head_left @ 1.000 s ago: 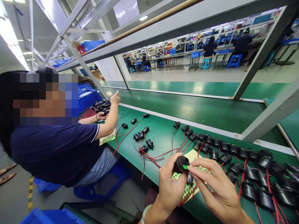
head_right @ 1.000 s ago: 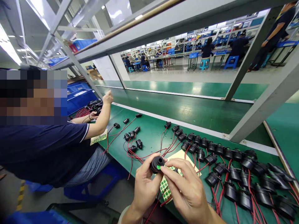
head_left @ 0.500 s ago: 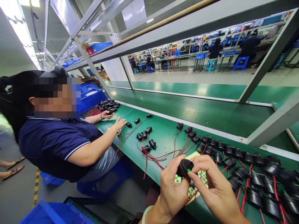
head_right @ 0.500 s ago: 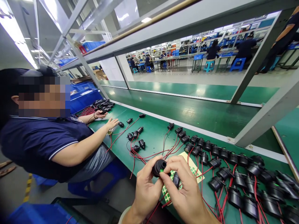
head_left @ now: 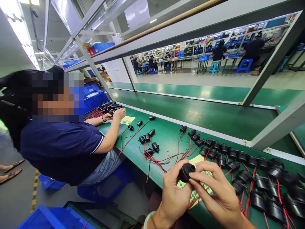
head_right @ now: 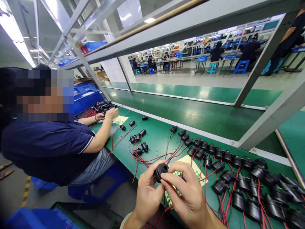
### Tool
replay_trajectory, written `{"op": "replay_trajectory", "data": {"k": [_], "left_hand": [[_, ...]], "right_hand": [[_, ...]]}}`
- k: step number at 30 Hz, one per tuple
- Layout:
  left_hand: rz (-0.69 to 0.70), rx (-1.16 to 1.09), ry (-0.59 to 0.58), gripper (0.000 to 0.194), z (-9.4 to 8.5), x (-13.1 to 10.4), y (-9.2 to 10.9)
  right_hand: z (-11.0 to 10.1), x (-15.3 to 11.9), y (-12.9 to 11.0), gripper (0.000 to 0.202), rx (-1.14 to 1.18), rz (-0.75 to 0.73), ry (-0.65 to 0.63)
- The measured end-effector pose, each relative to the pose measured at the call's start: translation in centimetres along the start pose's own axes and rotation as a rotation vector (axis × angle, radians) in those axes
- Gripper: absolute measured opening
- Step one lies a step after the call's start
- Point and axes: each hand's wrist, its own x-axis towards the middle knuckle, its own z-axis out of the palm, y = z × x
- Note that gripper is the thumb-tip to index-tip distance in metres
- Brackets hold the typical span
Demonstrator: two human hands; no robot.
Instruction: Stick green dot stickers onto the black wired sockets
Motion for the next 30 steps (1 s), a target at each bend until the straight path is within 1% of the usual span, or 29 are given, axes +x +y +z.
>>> {"op": "replay_trajectory", "data": {"k": [2, 7, 10, 13, 15, 18, 20, 23, 27, 30], "left_hand": [[-0.004, -0.01, 0.011, 0.032, 0.0, 0.0, -0.1], [-0.042, -0.037, 0.021, 0.033, 0.1, -0.2, -0.3], [-0.008, -0.025, 0.003, 0.032, 0.2, -0.3, -0.1], [0.016, -0.021, -0.022, 0.036, 0.2, -0.5, 0.0], [0.011, -0.017, -0.002, 0.036, 0.2, -0.6, -0.5], [-0.014, -0.015, 0.039, 0.033, 0.2, -0.7, -1.8], [-0.02, -0.001, 0.018, 0.034, 0.3, -0.7, -2.5], [0.024, 0.047, -0.028, 0.036, 0.7, -0.9, -2.8], [0.142, 0.151, -0.014, 0.042, 1.1, -0.9, -2.4], [0.204, 0.199, -0.012, 0.043, 1.2, -0.8, -2.1]], "right_hand": [[-0.1, -0.3, 0.3, 0.031, -0.029, -0.029, 0.024], [-0.8, -0.6, 0.5, 0.023, -0.039, 0.013, 0.067], [-1.1, -0.5, 0.0, 0.024, -0.058, -0.028, 0.067], [-0.9, -0.3, -0.4, 0.024, -0.074, -0.051, 0.066], [-0.8, -0.1, -0.3, 0.02, -0.077, -0.026, 0.075], [-1.0, -0.2, 0.1, 0.016, -0.085, 0.026, 0.1], [-1.4, -0.4, 0.1, 0.016, -0.096, 0.03, 0.111], [-1.8, -0.8, 0.0, 0.019, -0.122, 0.017, 0.094], [-1.7, -1.1, 0.0, 0.02, -0.127, 0.021, 0.063], [-1.5, -1.2, 0.4, 0.02, -0.125, 0.019, 0.063]]}}
